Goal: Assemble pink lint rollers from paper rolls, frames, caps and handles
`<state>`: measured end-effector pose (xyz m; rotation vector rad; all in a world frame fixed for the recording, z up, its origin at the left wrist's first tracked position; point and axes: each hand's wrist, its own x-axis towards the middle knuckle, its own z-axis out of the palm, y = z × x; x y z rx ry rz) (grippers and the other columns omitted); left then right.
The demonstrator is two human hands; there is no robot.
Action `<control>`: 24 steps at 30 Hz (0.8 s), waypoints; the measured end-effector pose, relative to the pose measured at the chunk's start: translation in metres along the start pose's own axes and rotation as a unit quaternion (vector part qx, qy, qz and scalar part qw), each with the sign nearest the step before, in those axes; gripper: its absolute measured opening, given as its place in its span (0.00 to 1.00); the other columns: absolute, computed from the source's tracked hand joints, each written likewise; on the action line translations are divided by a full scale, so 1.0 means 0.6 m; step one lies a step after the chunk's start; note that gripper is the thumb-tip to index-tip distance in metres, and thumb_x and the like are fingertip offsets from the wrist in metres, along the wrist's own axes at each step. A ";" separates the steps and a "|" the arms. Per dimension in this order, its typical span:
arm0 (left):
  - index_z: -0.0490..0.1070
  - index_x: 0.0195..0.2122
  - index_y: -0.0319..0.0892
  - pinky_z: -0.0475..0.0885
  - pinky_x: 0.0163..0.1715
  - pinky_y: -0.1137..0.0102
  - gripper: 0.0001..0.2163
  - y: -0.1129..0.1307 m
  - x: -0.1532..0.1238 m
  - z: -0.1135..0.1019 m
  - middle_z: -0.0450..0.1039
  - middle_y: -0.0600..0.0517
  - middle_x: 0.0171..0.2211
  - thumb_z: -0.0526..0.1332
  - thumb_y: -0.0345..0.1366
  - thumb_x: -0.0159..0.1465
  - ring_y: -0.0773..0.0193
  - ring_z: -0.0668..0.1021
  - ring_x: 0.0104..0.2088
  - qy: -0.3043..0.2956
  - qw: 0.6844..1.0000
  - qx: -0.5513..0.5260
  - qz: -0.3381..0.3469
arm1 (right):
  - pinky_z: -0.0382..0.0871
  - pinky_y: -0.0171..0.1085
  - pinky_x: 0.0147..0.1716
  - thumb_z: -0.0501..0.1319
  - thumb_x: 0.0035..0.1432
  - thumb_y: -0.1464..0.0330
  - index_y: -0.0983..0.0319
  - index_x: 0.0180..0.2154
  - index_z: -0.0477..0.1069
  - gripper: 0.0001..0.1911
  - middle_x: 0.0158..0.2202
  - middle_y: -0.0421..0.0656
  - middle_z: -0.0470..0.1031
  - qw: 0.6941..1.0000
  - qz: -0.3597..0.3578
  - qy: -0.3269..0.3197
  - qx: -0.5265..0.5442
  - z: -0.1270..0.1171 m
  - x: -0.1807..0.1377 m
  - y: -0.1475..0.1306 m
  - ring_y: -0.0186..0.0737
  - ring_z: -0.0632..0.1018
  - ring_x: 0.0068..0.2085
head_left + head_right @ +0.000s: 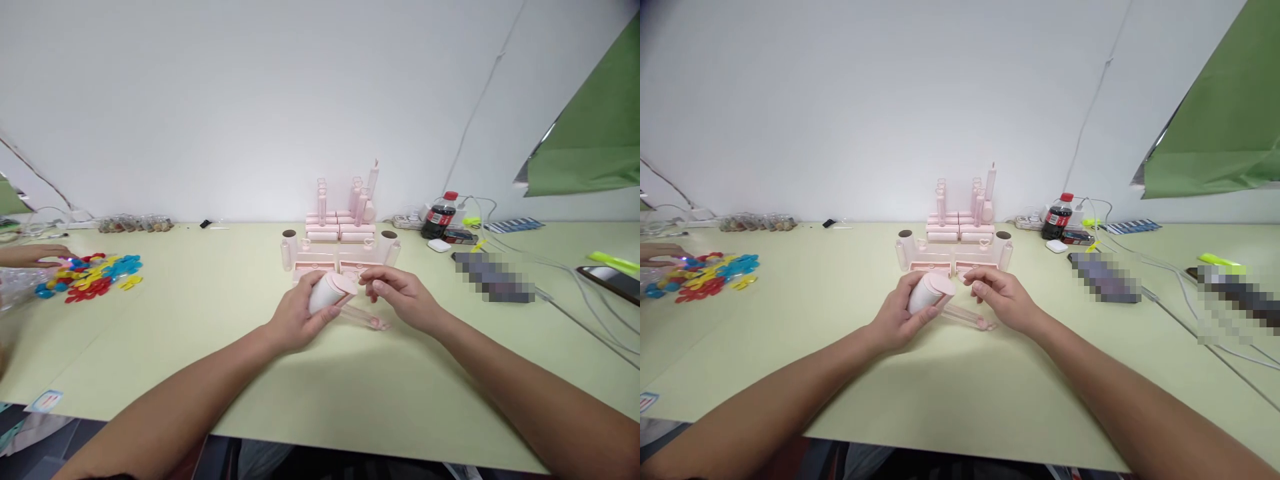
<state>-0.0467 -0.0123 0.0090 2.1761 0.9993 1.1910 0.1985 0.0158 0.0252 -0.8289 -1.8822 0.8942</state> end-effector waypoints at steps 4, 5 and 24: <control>0.53 0.59 0.45 0.72 0.44 0.62 0.25 0.005 -0.006 0.016 0.70 0.44 0.52 0.59 0.45 0.64 0.55 0.77 0.46 -0.061 0.998 -0.002 0.022 | 0.70 0.40 0.38 0.64 0.58 0.64 0.59 0.47 0.69 0.15 0.40 0.46 0.71 0.974 -0.142 -0.108 -0.140 0.002 0.006 -0.067 0.40 0.72 0.37; 0.53 0.59 0.45 0.72 0.43 0.62 0.25 0.006 -0.007 0.019 0.70 0.44 0.52 0.59 0.45 0.65 0.55 0.77 0.45 -0.076 0.997 -0.004 0.021 | 0.69 0.40 0.38 0.64 0.58 0.66 0.60 0.45 0.69 0.13 0.38 0.45 0.70 0.963 -0.153 -0.137 -0.177 0.006 0.008 -0.083 0.41 0.71 0.38; 0.46 0.59 0.39 0.71 0.35 0.61 0.27 -0.010 -0.017 0.043 0.70 0.43 0.41 0.51 0.50 0.66 0.54 0.77 0.35 -0.108 0.992 -0.014 0.070 | 0.55 0.31 0.25 0.67 0.45 0.68 0.59 0.31 0.60 0.16 0.28 0.34 0.61 0.901 0.073 -0.387 -0.182 -0.004 0.067 -0.138 0.32 0.63 0.29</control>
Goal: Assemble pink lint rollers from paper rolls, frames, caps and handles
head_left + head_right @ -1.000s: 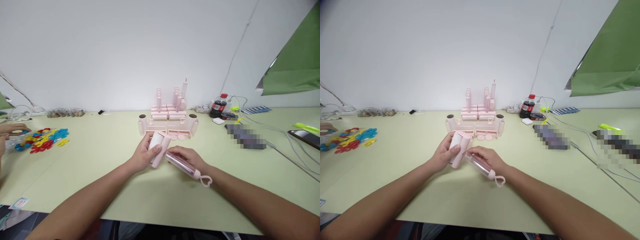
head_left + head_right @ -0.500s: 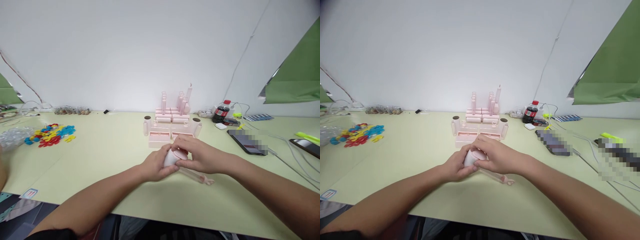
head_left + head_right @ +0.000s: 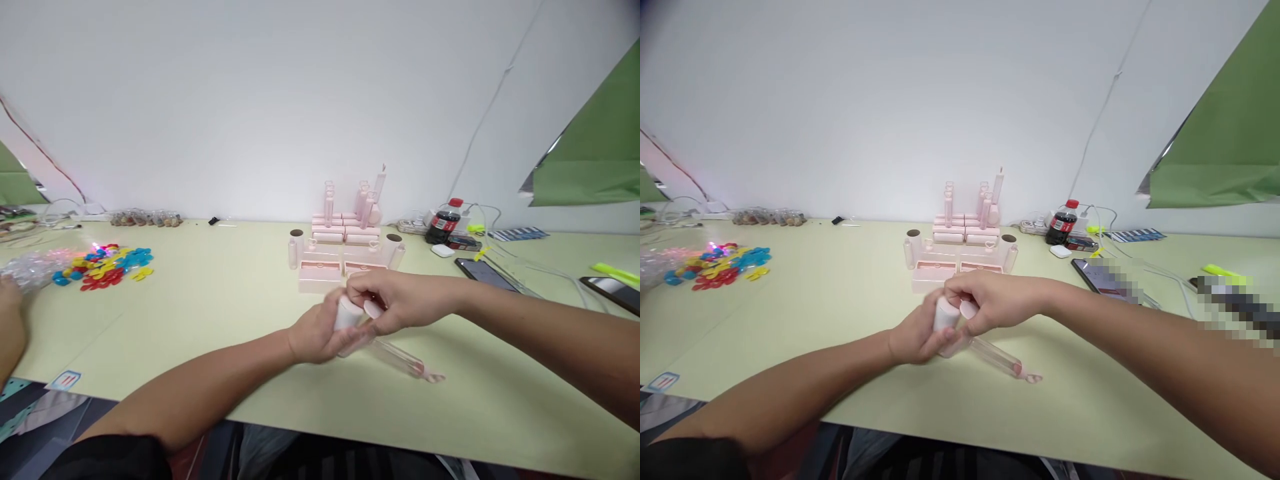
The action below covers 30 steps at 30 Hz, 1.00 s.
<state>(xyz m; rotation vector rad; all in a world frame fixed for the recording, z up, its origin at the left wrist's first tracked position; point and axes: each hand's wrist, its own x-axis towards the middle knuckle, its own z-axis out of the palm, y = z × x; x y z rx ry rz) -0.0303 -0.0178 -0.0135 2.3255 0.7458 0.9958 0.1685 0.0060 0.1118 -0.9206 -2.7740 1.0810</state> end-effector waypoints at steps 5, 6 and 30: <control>0.46 0.61 0.41 0.69 0.45 0.59 0.28 -0.024 0.004 -0.013 0.67 0.42 0.48 0.55 0.47 0.66 0.55 0.74 0.43 0.159 0.985 -0.029 -0.065 | 0.53 0.32 0.25 0.62 0.47 0.71 0.59 0.31 0.58 0.12 0.26 0.33 0.55 0.992 0.011 0.107 0.062 -0.003 -0.008 0.053 0.31 0.59 0.27; 0.47 0.61 0.43 0.69 0.44 0.61 0.27 -0.027 0.007 -0.016 0.67 0.43 0.47 0.55 0.47 0.66 0.56 0.73 0.43 0.176 0.979 -0.059 -0.089 | 0.53 0.32 0.26 0.61 0.48 0.72 0.59 0.31 0.59 0.10 0.27 0.33 0.56 0.990 0.013 0.125 0.060 -0.002 -0.008 0.069 0.32 0.59 0.28; 0.60 0.38 0.41 0.68 0.11 0.75 0.22 -0.029 0.044 -0.070 0.70 0.56 0.25 0.67 0.49 0.53 0.70 0.72 0.16 0.311 0.847 -0.328 -0.280 | 0.68 0.40 0.38 0.57 0.61 0.60 0.59 0.61 0.62 0.28 0.40 0.44 0.76 0.972 0.021 0.198 0.122 0.083 0.043 0.061 0.41 0.75 0.38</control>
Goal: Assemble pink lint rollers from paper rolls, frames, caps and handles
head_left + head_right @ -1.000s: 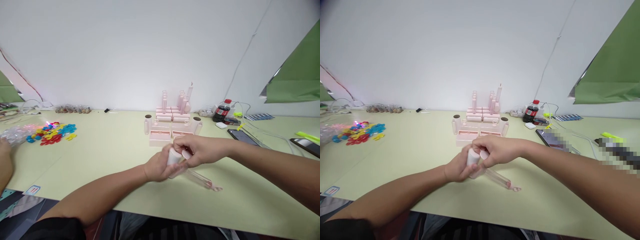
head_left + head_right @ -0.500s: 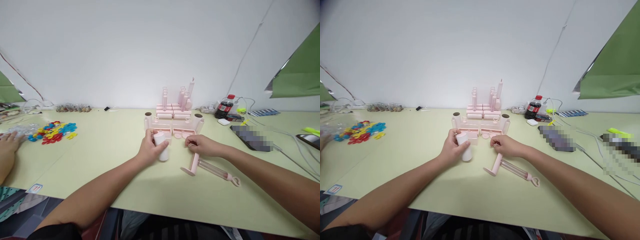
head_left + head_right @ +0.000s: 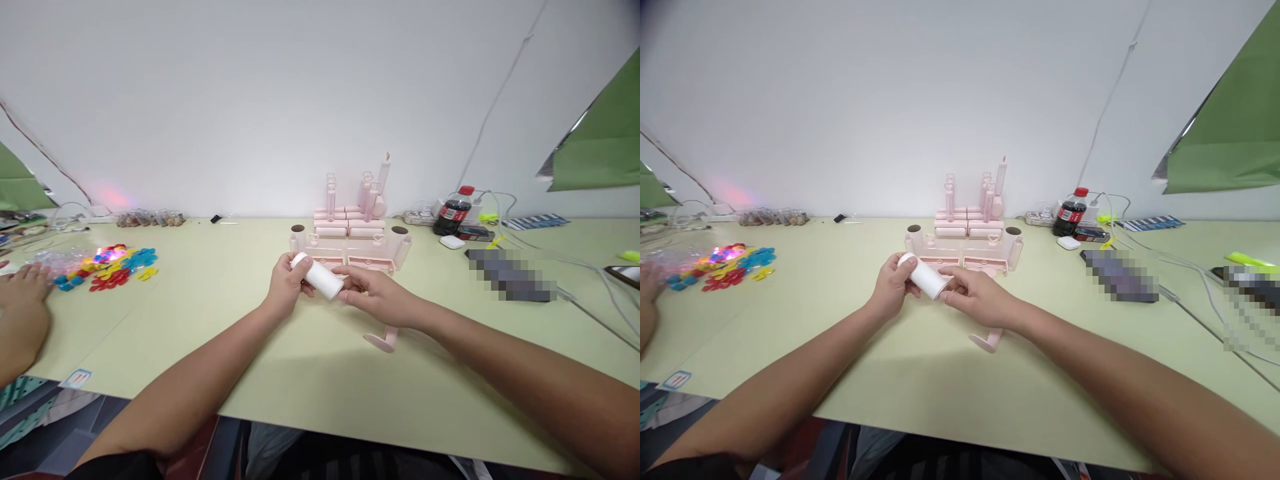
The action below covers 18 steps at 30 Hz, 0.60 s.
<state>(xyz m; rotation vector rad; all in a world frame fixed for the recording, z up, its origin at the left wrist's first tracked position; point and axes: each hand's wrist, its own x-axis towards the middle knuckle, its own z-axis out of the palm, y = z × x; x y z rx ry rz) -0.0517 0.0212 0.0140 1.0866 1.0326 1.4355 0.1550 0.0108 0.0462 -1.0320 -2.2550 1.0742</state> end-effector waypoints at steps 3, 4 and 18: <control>0.60 0.38 0.41 0.70 0.12 0.74 0.23 0.002 -0.001 0.000 0.70 0.56 0.25 0.68 0.49 0.53 0.68 0.75 0.18 0.002 1.000 -0.013 -0.009 | 0.67 0.37 0.35 0.56 0.62 0.64 0.58 0.59 0.66 0.24 0.39 0.43 0.76 0.999 -0.024 0.002 0.042 0.000 0.012 -0.004 0.39 0.73 0.35; 0.59 0.39 0.41 0.71 0.12 0.74 0.24 0.003 -0.001 0.000 0.71 0.56 0.25 0.68 0.49 0.52 0.67 0.75 0.18 0.002 1.000 -0.018 -0.013 | 0.67 0.37 0.35 0.56 0.62 0.65 0.58 0.59 0.67 0.24 0.41 0.43 0.75 0.998 -0.028 0.003 0.055 -0.001 0.014 -0.004 0.38 0.73 0.36; 0.58 0.39 0.41 0.74 0.15 0.73 0.27 0.001 -0.001 -0.001 0.74 0.53 0.28 0.71 0.50 0.51 0.63 0.79 0.20 -0.016 1.000 -0.010 -0.024 | 0.74 0.36 0.33 0.55 0.53 0.72 0.58 0.51 0.75 0.23 0.42 0.43 0.76 0.992 -0.008 0.045 0.119 0.002 0.022 -0.002 0.36 0.74 0.34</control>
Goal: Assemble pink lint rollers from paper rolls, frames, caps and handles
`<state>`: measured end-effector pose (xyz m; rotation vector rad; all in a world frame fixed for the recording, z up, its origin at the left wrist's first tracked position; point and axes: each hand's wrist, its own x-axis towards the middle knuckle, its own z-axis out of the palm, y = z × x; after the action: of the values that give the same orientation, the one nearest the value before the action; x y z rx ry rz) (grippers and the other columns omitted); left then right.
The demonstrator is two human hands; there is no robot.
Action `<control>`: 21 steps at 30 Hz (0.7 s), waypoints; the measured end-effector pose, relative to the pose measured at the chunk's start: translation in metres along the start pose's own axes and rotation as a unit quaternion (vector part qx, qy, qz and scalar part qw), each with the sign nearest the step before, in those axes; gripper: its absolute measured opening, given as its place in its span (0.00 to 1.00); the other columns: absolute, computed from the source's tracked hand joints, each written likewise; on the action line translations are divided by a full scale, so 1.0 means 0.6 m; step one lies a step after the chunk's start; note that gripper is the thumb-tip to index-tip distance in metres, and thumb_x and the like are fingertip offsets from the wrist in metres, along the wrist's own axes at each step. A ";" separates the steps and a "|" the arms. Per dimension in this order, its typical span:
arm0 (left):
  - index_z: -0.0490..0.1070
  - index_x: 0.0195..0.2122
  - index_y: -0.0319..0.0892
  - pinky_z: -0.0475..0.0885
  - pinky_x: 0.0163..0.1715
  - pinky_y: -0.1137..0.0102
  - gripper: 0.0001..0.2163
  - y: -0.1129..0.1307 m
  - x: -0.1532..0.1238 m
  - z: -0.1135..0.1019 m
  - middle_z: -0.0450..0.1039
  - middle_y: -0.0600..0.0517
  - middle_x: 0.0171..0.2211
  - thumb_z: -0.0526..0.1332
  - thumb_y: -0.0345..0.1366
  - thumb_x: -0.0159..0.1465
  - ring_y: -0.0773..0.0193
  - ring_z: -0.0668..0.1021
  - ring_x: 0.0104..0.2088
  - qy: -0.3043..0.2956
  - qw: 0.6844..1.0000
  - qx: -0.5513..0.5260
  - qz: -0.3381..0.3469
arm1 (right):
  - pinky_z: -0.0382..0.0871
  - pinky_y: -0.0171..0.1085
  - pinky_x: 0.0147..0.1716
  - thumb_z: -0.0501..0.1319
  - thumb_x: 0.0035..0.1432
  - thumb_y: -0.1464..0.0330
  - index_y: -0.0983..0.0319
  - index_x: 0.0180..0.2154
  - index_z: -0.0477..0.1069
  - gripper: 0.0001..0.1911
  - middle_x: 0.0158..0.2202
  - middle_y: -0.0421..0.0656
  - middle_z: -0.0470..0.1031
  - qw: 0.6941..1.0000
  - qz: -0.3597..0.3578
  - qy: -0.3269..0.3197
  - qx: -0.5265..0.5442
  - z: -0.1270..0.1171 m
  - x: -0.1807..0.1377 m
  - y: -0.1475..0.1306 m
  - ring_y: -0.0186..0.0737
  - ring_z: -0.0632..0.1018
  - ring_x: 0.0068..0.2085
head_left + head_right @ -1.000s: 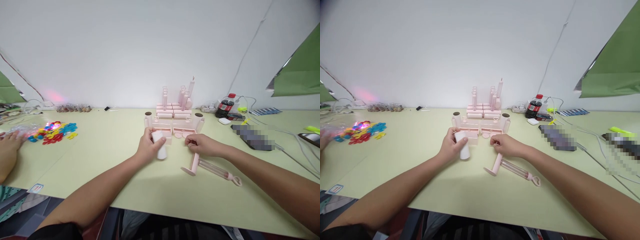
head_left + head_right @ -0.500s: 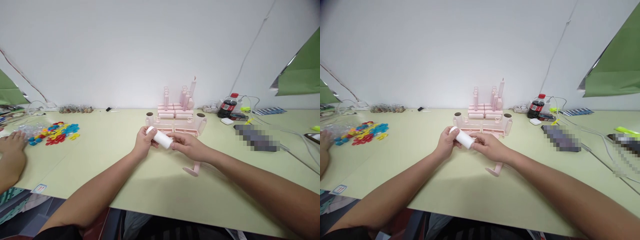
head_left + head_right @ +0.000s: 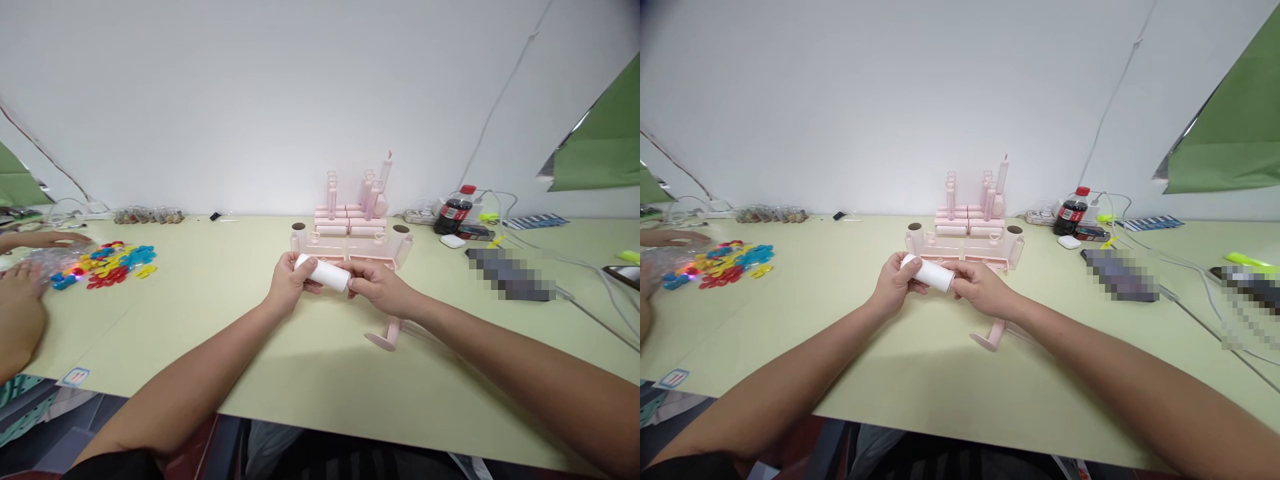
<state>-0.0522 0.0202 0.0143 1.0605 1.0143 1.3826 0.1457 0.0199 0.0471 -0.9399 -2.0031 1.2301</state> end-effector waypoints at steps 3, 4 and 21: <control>0.58 0.38 0.41 0.73 0.14 0.73 0.27 0.003 -0.001 0.000 0.75 0.52 0.28 0.72 0.50 0.50 0.61 0.80 0.21 -0.006 1.000 0.006 0.005 | 0.76 0.37 0.33 0.56 0.52 0.73 0.58 0.49 0.75 0.22 0.40 0.42 0.76 0.998 0.046 0.028 0.046 0.003 -0.002 0.005 0.33 0.74 0.30; 0.58 0.38 0.41 0.73 0.14 0.73 0.28 0.004 -0.002 0.000 0.75 0.52 0.28 0.72 0.50 0.49 0.61 0.80 0.21 -0.004 1.000 0.008 0.006 | 0.77 0.38 0.33 0.56 0.52 0.73 0.58 0.49 0.75 0.22 0.37 0.41 0.75 0.993 0.072 0.045 0.076 0.004 -0.002 0.006 0.33 0.75 0.28; 0.60 0.35 0.40 0.67 0.10 0.78 0.21 0.017 0.022 -0.019 0.72 0.54 0.25 0.69 0.49 0.53 0.68 0.77 0.19 0.032 0.995 -0.097 -0.008 | 0.66 0.39 0.33 0.58 0.56 0.68 0.57 0.43 0.76 0.14 0.47 0.47 0.77 0.947 0.096 -0.071 -0.298 0.020 -0.008 0.040 0.51 0.77 0.45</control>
<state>-0.0662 0.0322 0.0219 0.8676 0.9118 1.4772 0.1452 0.0176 0.0200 -1.3890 -2.5114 0.8013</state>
